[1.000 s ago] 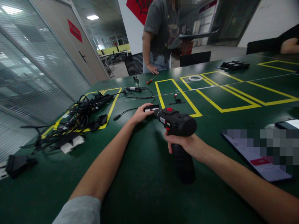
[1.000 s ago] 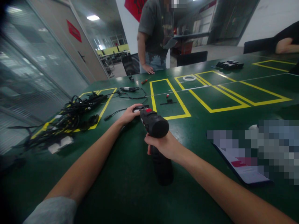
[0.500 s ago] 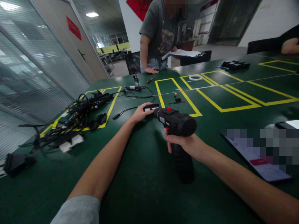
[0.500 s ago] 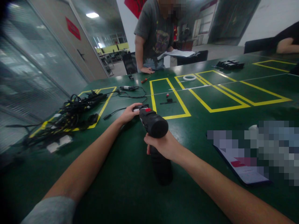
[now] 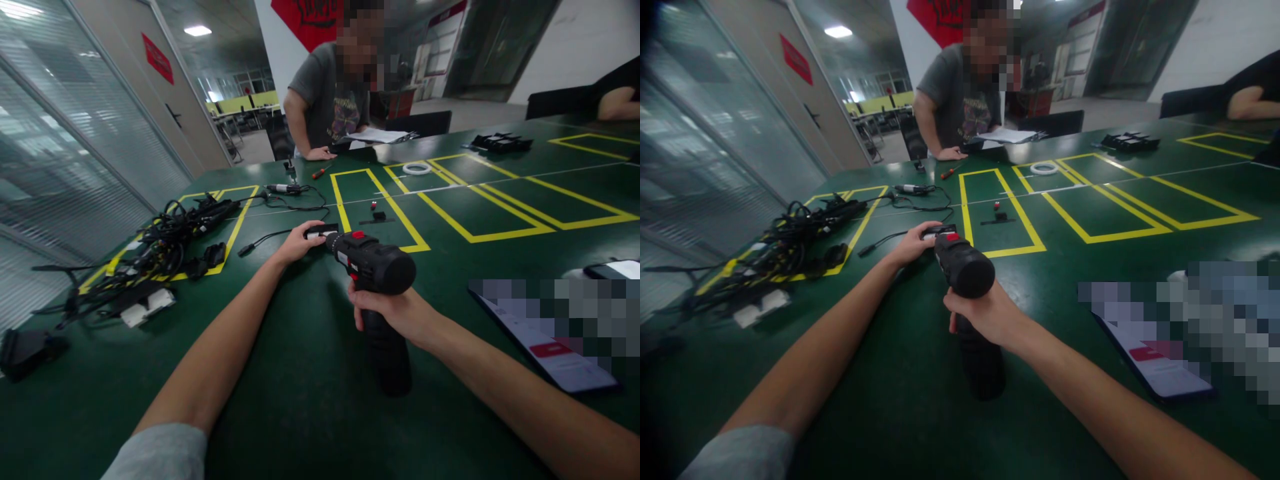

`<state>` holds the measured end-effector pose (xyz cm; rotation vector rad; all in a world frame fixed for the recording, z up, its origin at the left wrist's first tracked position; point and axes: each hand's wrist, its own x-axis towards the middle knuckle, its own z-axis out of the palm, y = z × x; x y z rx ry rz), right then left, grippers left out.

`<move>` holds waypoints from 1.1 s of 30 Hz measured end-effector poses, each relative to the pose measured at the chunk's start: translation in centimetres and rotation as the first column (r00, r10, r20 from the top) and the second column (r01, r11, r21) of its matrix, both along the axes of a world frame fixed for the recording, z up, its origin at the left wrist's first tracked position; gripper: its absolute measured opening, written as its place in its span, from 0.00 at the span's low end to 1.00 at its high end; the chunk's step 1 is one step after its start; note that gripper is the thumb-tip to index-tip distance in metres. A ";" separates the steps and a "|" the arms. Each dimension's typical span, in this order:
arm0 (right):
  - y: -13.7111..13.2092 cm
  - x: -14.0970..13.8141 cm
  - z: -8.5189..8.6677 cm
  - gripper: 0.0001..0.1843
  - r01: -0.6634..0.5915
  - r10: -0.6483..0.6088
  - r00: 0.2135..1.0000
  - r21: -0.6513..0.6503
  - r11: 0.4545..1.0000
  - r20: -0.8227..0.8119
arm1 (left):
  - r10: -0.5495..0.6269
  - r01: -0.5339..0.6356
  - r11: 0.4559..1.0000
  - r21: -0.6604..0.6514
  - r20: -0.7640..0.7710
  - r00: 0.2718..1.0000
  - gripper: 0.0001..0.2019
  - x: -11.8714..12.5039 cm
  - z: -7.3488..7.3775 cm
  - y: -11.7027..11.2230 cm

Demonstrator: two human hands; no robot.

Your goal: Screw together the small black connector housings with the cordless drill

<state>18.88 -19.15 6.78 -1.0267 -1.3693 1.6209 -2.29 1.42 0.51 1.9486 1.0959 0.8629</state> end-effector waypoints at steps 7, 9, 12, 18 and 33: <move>0.1 0.1 0.0 0.03 -0.009 0.009 1.000 -0.006 1.000 0.009 | 0.006 -0.006 1.000 -0.004 -0.009 1.000 0.31 -0.1 -0.1 0.2; 0.1 0.1 0.1 0.02 -0.017 0.018 1.000 -0.018 1.000 0.018 | 0.010 -0.010 1.000 0.000 -0.017 1.000 0.31 -0.2 -0.1 0.2; 0.1 0.0 0.3 0.05 -0.001 0.001 1.000 -0.035 0.999 -0.007 | 0.008 -0.008 1.000 -0.002 -0.029 1.000 0.32 -0.2 0.0 0.2; 0.2 -0.3 0.1 0.06 0.024 -0.025 0.999 -0.016 1.000 -0.037 | -0.003 0.004 1.000 0.016 -0.038 0.999 0.32 -0.3 -0.2 0.5; 0.2 0.1 -0.2 0.07 0.019 -0.020 0.999 -0.024 1.000 -0.049 | -0.009 0.009 1.000 0.001 -0.020 1.000 0.30 -0.1 0.0 0.2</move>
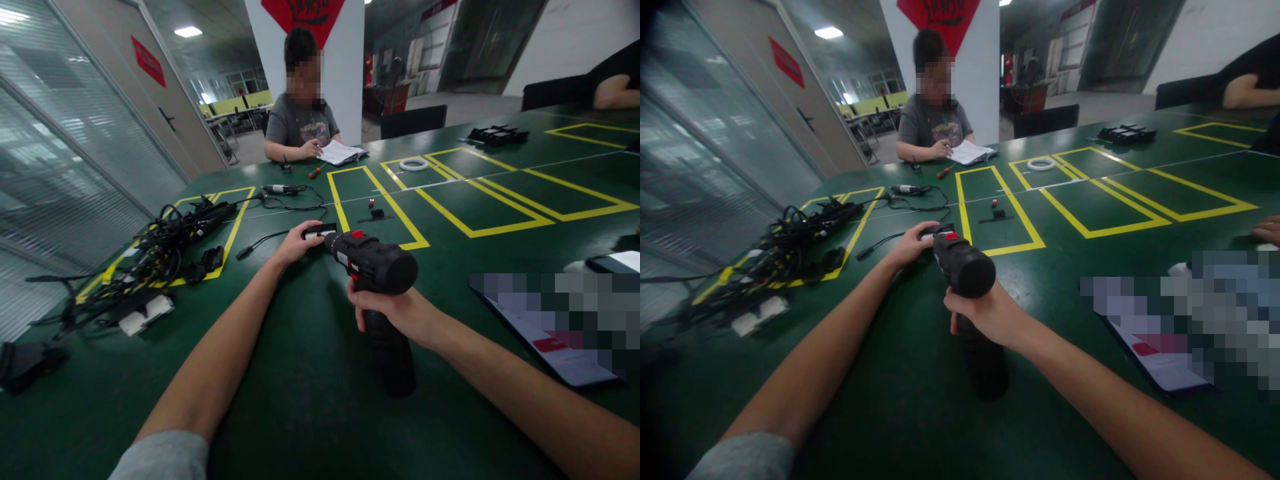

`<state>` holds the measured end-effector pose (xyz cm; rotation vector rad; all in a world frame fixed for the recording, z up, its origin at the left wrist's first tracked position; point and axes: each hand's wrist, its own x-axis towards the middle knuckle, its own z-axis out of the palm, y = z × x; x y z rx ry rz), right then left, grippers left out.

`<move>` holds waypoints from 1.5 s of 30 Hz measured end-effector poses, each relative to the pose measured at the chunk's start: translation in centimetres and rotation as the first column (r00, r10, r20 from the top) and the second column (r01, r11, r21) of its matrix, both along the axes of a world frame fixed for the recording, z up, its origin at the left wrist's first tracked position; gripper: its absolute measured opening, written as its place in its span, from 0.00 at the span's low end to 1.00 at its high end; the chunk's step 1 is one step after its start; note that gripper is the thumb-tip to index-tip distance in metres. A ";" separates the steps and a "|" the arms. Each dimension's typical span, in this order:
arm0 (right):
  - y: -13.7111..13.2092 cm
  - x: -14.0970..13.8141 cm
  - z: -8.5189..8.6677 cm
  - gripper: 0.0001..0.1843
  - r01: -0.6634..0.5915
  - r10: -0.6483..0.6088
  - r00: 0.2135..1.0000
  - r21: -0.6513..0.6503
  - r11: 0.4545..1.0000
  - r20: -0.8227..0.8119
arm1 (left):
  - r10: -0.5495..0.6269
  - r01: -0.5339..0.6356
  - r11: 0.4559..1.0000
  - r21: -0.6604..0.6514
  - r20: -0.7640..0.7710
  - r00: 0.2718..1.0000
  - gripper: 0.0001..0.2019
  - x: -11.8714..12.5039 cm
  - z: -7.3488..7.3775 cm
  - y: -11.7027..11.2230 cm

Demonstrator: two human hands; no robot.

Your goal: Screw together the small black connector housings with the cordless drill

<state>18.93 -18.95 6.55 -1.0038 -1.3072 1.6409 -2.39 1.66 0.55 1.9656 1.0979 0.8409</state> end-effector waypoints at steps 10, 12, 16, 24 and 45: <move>0.0 0.2 -0.1 0.07 -0.003 0.003 1.000 0.000 1.000 0.031 | -0.003 0.009 0.997 0.078 -0.073 0.997 0.22 -0.3 0.0 0.3; 0.0 0.2 -0.3 0.07 -0.002 0.002 1.000 0.009 1.000 0.027 | 0.013 -0.005 0.995 0.097 -0.086 0.996 0.20 -0.3 0.1 0.2; 0.1 0.2 -0.3 0.06 0.006 -0.007 0.999 0.008 1.000 0.039 | 0.001 0.011 0.992 0.124 -0.099 0.995 0.19 -0.3 0.1 0.2; -0.1 -0.3 0.3 0.09 0.048 -0.048 0.999 -0.020 0.999 -0.003 | -0.013 0.031 0.991 0.129 -0.139 0.990 0.19 -0.3 0.2 0.0; 0.1 0.1 -0.1 0.07 0.023 -0.024 1.000 -0.011 1.000 -0.015 | -0.044 0.047 0.998 0.037 -0.078 0.996 0.21 -0.8 -0.1 0.3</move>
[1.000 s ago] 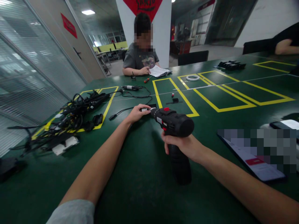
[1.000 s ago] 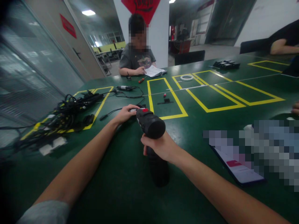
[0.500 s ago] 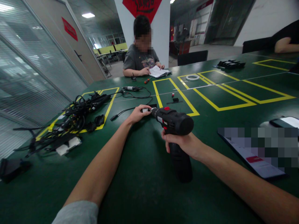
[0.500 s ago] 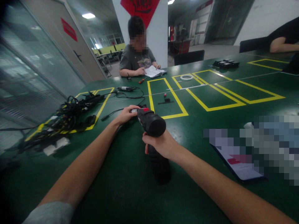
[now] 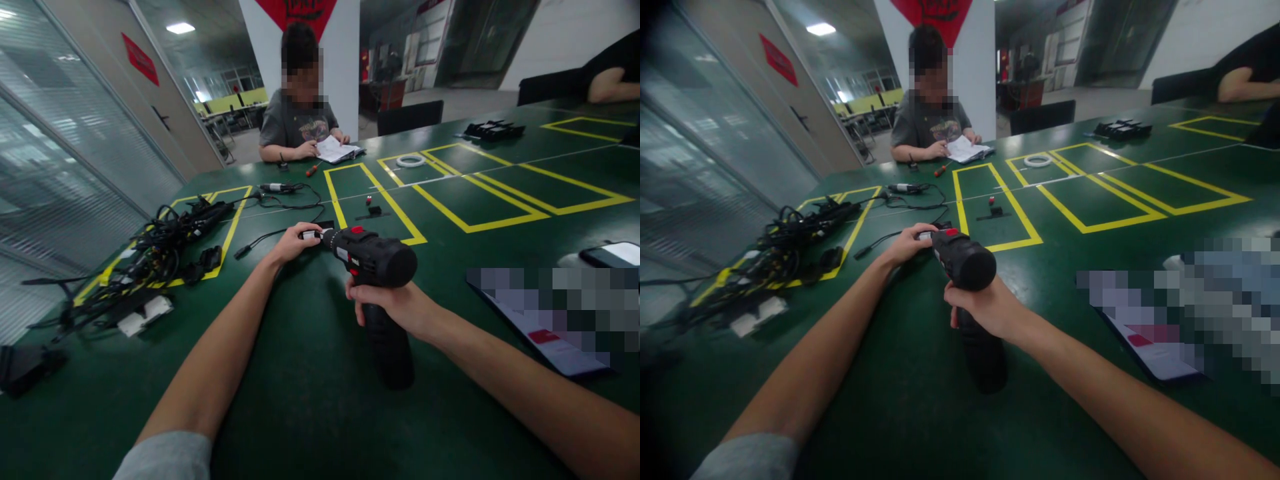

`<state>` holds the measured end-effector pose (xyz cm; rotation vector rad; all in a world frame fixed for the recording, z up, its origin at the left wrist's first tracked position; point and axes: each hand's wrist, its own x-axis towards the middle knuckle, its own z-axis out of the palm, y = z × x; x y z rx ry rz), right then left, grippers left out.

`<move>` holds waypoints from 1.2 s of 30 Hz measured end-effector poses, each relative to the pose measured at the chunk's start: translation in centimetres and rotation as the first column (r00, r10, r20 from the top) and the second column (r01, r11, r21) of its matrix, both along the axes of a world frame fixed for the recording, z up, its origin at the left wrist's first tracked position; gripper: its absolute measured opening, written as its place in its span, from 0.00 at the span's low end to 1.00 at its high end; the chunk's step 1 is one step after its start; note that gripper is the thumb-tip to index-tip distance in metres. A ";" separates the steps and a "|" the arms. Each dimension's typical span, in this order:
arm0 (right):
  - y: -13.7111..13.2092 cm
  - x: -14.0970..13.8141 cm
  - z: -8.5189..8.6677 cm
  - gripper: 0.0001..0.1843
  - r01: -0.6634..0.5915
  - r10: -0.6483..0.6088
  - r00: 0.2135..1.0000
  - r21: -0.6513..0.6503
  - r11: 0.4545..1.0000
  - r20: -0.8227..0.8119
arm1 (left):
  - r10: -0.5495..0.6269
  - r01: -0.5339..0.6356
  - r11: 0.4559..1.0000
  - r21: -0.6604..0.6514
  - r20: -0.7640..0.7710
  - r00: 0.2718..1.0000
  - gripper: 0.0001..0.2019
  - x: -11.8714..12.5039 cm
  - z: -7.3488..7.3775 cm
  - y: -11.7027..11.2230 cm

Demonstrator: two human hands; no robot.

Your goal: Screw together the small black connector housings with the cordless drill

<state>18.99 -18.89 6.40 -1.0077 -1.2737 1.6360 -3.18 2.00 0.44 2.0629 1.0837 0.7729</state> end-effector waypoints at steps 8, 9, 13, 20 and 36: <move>-0.1 0.0 0.2 0.06 0.005 -0.005 1.000 0.005 1.000 0.017 | 0.001 -0.001 1.000 0.005 0.007 1.000 0.20 0.0 0.0 -0.1; -0.1 0.0 0.3 0.05 0.001 -0.001 1.000 0.003 1.000 0.023 | 0.006 -0.006 1.000 0.003 0.003 1.000 0.20 0.0 0.0 -0.1; -0.1 0.0 0.4 0.05 -0.015 0.015 1.000 0.007 1.000 0.002 | 0.014 -0.014 1.000 0.002 0.001 1.000 0.20 0.0 0.1 -0.2; 0.0 0.1 0.1 0.05 -0.018 0.018 1.000 -0.007 1.000 0.018 | 0.014 -0.014 1.000 -0.011 0.020 1.000 0.20 0.0 0.0 -0.1; 0.0 0.0 0.0 0.05 -0.017 0.017 1.000 0.025 1.000 0.010 | 0.020 -0.019 0.999 0.037 -0.022 1.000 0.20 0.1 0.3 -0.3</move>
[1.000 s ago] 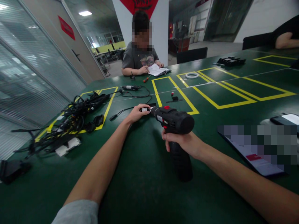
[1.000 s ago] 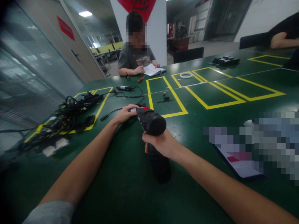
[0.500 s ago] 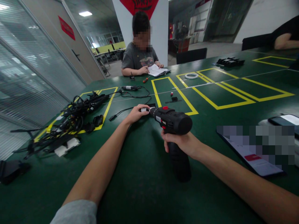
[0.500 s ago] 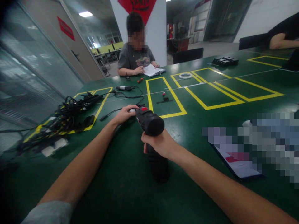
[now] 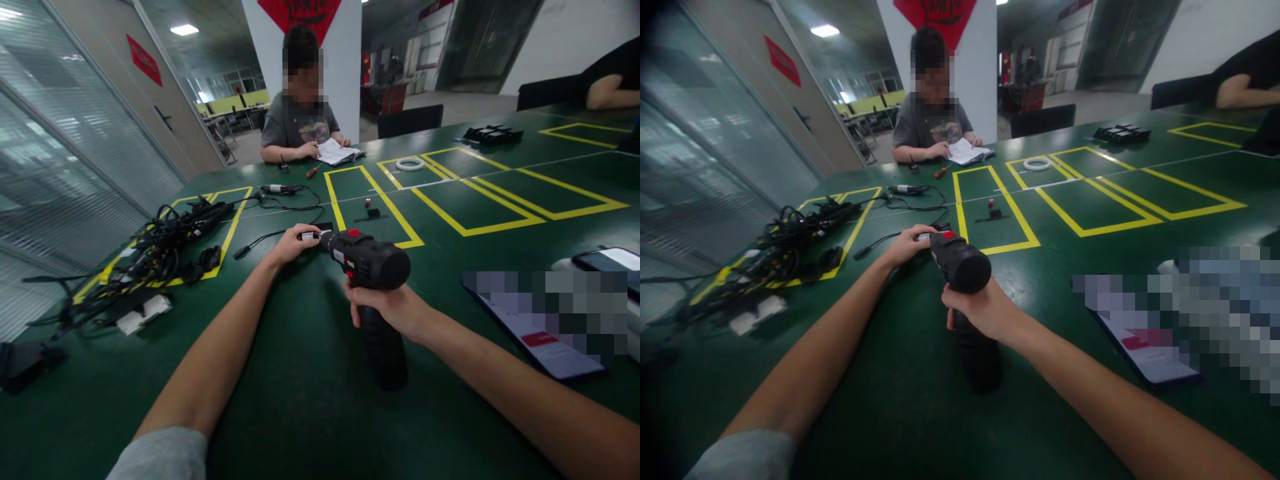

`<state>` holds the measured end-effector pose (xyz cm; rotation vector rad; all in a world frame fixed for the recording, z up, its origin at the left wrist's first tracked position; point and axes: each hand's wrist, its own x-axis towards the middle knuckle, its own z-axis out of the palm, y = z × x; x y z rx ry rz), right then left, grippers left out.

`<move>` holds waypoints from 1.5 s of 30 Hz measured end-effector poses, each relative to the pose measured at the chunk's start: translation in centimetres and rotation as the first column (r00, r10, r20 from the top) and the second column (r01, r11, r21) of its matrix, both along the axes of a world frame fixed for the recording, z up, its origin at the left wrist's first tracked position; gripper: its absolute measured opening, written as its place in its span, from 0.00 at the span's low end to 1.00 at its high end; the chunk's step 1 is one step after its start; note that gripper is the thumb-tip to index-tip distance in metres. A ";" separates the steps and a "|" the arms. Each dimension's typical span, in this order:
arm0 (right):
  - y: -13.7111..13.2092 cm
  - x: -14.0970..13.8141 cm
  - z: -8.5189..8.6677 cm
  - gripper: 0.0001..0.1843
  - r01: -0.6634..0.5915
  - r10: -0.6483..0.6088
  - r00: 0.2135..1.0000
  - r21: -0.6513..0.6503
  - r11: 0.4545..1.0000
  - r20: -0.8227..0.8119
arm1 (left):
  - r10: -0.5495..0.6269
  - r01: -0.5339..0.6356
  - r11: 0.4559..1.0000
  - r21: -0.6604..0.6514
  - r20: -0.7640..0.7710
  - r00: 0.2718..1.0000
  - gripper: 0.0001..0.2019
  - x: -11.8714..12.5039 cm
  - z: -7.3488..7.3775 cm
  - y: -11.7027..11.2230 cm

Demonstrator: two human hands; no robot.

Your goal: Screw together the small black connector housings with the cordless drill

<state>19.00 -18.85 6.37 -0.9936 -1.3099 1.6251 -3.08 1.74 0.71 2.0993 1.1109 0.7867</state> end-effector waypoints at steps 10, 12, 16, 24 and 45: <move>0.0 0.1 0.1 0.07 0.011 -0.012 1.000 -0.017 1.000 -0.019 | 0.012 -0.011 0.999 0.047 -0.009 1.000 0.18 0.4 0.3 -0.5; 0.0 0.0 0.2 0.07 0.003 -0.003 1.000 -0.028 1.000 -0.018 | 0.006 -0.006 0.999 0.047 -0.001 1.000 0.18 0.4 0.4 -0.5; 0.0 0.0 0.3 0.05 -0.011 0.012 1.000 -0.023 1.000 0.016 | 0.011 -0.011 0.999 0.045 0.005 1.000 0.18 0.4 0.4 -0.5; 0.0 -0.2 0.4 0.08 0.002 -0.002 1.000 -0.016 1.000 0.026 | 0.025 -0.025 0.998 0.065 0.002 1.000 0.17 0.4 0.0 -0.3; -0.1 -0.5 0.8 0.06 0.030 -0.027 0.994 -0.022 0.999 0.109 | 0.016 -0.017 1.000 0.016 0.019 1.000 0.19 0.3 0.1 -0.3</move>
